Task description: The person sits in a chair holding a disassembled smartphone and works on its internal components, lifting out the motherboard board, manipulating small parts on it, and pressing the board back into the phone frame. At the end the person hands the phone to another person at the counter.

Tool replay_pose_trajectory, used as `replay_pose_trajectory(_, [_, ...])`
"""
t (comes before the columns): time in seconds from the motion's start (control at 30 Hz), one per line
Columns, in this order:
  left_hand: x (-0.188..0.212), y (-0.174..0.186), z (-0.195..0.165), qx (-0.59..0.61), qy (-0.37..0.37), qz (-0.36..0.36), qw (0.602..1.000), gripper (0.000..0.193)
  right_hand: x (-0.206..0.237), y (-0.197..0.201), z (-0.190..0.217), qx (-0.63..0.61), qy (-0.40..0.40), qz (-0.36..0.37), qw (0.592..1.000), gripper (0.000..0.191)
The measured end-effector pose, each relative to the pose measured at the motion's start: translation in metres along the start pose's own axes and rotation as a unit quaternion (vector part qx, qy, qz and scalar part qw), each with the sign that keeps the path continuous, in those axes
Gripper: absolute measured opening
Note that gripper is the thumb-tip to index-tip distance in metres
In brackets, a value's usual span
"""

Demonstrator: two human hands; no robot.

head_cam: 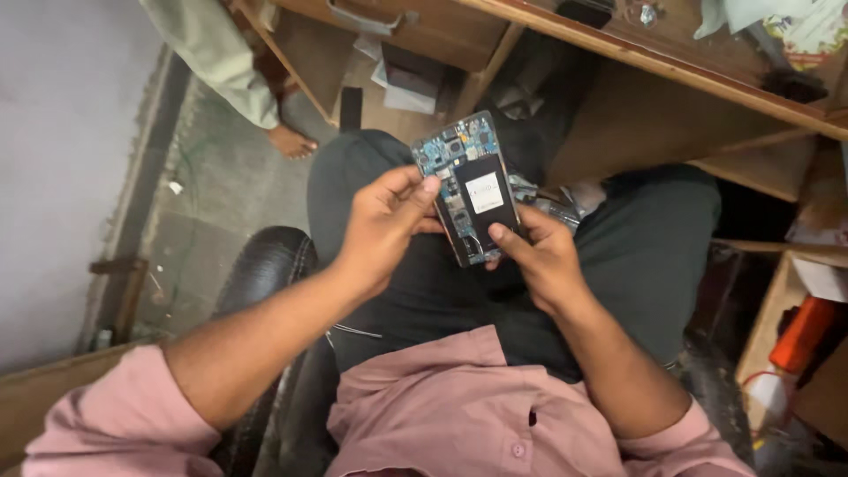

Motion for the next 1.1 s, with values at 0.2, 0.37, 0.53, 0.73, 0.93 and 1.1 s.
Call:
replay_pose_trajectory(0.2, [0.008,-0.009,-0.001,-0.025,0.005,0.023,0.999,0.021,0.003,-0.009,-0.005,-0.083,-0.038,0.041,0.995,0.027])
replay_pose_trajectory(0.37, [0.008,-0.001,-0.002,-0.025,-0.028,-0.007,0.999,0.023,0.003,-0.009,-0.006,-0.203,-0.044,0.047,0.977,0.046])
replay_pose_trajectory(0.53, [0.007,0.008,-0.003,-0.025,-0.036,-0.025,0.999,0.025,0.001,-0.018,0.005,-0.128,-0.01,0.14,0.982,0.064])
replay_pose_trajectory(0.73, [0.009,0.011,-0.007,-0.032,-0.023,-0.049,0.998,0.026,-0.002,-0.025,-0.004,-0.085,-0.019,0.112,0.99,0.069])
replay_pose_trajectory(0.93, [0.008,0.004,-0.007,0.006,-0.029,-0.021,0.999,0.024,0.003,-0.016,-0.002,-0.087,0.008,0.108,0.99,0.067])
replay_pose_trajectory(1.1, [0.009,0.002,-0.007,0.0,-0.038,-0.002,0.999,0.03,0.002,-0.016,-0.004,-0.107,0.003,0.104,0.989,0.064])
Point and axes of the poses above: each hand's wrist, its own x-axis away from the middle knuckle, its own y-axis out of the back of the hand, z = x × y, the point moved 6 cm from there along -x, towards the middle knuckle, and after that the axes turned 14 degrees about z, right-handed, at the moved point
